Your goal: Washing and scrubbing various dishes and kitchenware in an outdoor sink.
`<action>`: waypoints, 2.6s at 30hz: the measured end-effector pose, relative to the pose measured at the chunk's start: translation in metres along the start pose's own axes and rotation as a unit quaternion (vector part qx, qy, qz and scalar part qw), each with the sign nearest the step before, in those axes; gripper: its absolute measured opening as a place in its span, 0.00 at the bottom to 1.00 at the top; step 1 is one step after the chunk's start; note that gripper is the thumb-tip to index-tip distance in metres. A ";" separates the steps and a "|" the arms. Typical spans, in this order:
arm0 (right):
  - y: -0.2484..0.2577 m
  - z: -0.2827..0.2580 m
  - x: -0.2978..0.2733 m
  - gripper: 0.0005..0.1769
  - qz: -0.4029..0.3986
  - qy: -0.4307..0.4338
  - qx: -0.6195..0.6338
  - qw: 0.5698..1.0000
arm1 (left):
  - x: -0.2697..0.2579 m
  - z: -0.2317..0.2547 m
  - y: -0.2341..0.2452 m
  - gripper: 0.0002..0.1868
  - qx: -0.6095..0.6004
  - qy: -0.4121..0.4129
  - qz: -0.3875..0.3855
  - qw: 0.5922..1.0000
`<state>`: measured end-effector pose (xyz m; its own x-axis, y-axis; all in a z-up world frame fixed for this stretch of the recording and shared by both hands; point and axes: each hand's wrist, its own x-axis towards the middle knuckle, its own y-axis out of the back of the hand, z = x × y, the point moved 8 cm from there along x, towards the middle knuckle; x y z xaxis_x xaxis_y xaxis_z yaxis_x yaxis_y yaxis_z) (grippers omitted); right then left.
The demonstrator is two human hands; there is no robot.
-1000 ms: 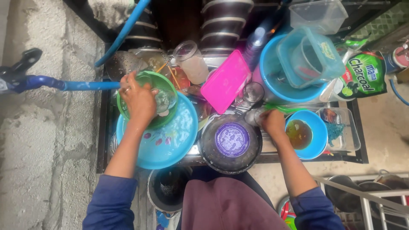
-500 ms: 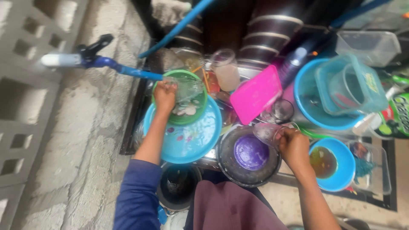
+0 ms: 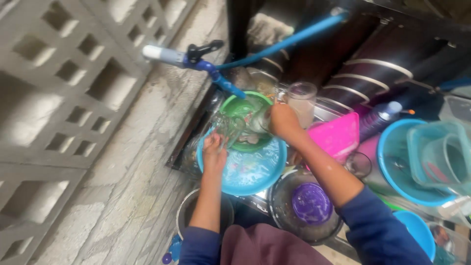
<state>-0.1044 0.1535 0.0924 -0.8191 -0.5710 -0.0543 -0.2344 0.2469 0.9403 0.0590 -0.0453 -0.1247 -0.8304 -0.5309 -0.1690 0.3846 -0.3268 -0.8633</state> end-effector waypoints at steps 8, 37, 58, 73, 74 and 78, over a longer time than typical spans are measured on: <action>-0.068 -0.022 0.115 0.12 -0.049 0.008 -0.061 0.997 | -0.040 0.068 -0.016 0.21 0.092 -0.065 0.084 0.990; -0.071 0.005 0.120 0.11 0.060 0.011 -0.024 0.998 | -0.066 0.078 -0.063 0.16 0.092 -0.020 0.086 0.992; -0.074 -0.027 0.075 0.09 -0.069 0.120 0.013 0.990 | -0.067 0.081 -0.031 0.15 0.140 -0.072 0.117 0.981; -0.109 0.018 0.093 0.14 0.100 0.047 0.086 0.990 | -0.070 0.081 -0.034 0.17 0.115 -0.053 0.139 0.982; -0.116 0.036 0.102 0.12 0.083 -0.011 0.075 0.994 | -0.070 0.080 -0.034 0.17 0.124 -0.050 0.137 0.982; -0.154 0.126 0.102 0.13 -0.007 -0.151 0.296 0.943 | -0.080 0.089 -0.042 0.18 0.139 -0.040 0.157 0.977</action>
<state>-0.2179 0.1554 -0.1006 -0.9045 -0.3502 -0.2432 -0.4245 0.6856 0.5914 0.1450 -0.0591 -0.0322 -0.6232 -0.6955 -0.3575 0.7197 -0.3312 -0.6101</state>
